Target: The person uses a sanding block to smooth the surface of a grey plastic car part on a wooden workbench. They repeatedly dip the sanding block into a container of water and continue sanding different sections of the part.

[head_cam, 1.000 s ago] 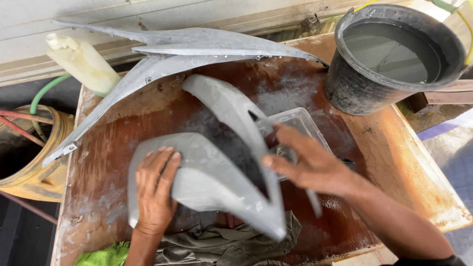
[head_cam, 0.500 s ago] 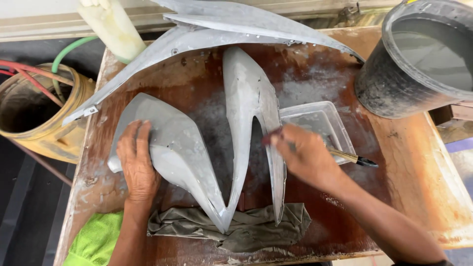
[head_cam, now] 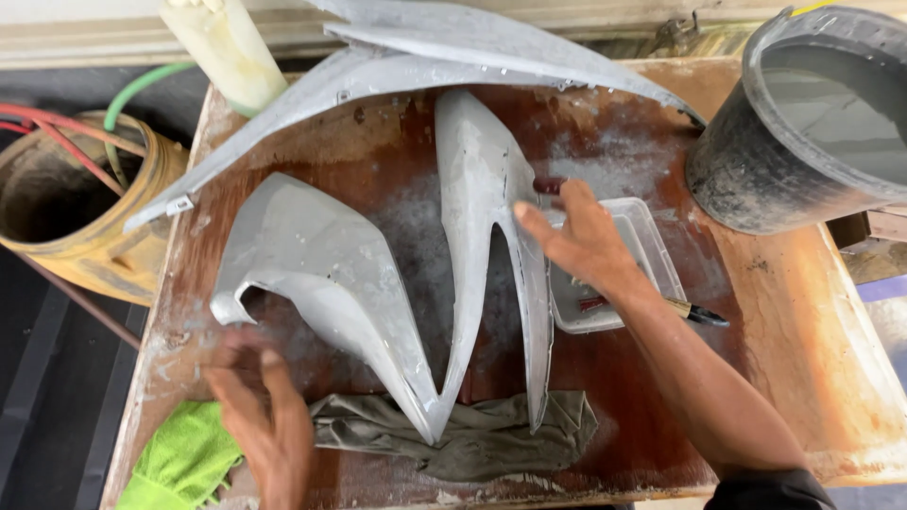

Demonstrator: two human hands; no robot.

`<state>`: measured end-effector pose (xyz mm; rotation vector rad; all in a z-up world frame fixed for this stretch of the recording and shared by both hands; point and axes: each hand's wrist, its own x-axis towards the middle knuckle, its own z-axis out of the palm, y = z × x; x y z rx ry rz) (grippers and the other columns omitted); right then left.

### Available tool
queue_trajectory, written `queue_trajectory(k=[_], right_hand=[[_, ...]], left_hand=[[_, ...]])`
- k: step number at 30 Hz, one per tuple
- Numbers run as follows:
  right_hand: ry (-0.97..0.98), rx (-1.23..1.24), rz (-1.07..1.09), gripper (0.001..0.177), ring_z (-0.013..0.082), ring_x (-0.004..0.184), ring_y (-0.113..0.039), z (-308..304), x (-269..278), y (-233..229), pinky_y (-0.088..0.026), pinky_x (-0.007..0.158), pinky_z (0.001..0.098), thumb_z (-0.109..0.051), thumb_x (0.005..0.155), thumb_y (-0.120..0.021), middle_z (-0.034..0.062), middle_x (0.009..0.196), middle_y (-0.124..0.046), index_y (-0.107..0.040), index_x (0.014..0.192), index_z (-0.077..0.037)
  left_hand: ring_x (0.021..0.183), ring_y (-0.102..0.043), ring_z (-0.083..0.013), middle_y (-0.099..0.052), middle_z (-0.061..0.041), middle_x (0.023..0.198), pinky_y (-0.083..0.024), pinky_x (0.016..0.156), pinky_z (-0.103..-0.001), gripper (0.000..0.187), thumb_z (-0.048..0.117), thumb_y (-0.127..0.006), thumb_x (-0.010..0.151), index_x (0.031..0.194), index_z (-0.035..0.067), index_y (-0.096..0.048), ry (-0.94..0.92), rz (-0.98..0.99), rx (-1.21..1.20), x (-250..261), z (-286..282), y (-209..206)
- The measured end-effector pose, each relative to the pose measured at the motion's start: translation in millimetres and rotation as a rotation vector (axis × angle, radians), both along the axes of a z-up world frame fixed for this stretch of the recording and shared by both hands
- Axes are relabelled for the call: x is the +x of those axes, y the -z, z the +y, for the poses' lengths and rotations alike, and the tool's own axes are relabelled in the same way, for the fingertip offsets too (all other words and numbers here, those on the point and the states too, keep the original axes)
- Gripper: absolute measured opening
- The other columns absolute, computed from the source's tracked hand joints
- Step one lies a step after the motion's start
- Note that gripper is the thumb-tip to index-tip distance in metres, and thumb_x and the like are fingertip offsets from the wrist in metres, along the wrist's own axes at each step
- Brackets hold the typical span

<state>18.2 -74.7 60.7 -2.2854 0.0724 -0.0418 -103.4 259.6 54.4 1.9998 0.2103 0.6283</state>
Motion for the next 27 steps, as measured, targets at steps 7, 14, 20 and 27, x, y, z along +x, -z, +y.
queue_trajectory(k=[7,14,20,27], right_hand=[[0.131,-0.009,-0.099,0.060,0.0355,0.106,-0.063,3.9,25.2,16.4,-0.055,0.085,0.0514,-0.052,0.099,-0.059,0.0237,0.110,-0.060,-0.057,0.104,0.008],[0.142,-0.251,-0.057,0.066,0.0383,0.087,-0.066,8.3,33.5,17.0,-0.055,0.083,0.0508,-0.055,0.104,-0.045,0.0242,0.115,-0.061,-0.062,0.106,0.009],[0.163,-0.265,-0.009,0.070,0.0393,0.091,-0.066,10.6,44.1,15.1,-0.052,0.088,0.0514,-0.058,0.104,-0.039,0.0239,0.110,-0.065,-0.069,0.102,0.006],[0.242,-0.024,0.112,0.061,0.0308,0.087,-0.066,7.7,37.3,-5.0,-0.053,0.081,0.0489,-0.053,0.098,-0.051,0.0202,0.096,-0.070,-0.066,0.101,0.006]], left_hand=[[0.135,-0.055,-0.0534,-0.030,-0.024,0.164,-0.052,0.103,-0.068,0.069,0.046,-0.043,0.088,0.149,0.015,-0.042,0.305,0.767,-0.724,-45.4,-37.5,39.9],[0.085,-0.074,-0.0402,-0.070,-0.030,0.113,-0.063,0.064,-0.049,0.072,0.012,-0.074,0.076,0.140,0.000,-0.042,0.443,0.635,-0.980,-32.2,-48.3,51.0],[0.072,-0.071,-0.0311,-0.072,-0.027,0.099,-0.059,0.055,-0.041,0.067,0.006,-0.073,0.081,0.141,0.001,-0.045,0.565,0.628,-0.857,-31.1,-40.3,45.0],[0.063,-0.067,-0.0289,-0.070,-0.027,0.090,-0.057,0.050,-0.042,0.065,0.003,-0.062,0.086,0.145,0.000,-0.036,0.685,0.596,-0.786,-29.4,-24.0,59.2]])
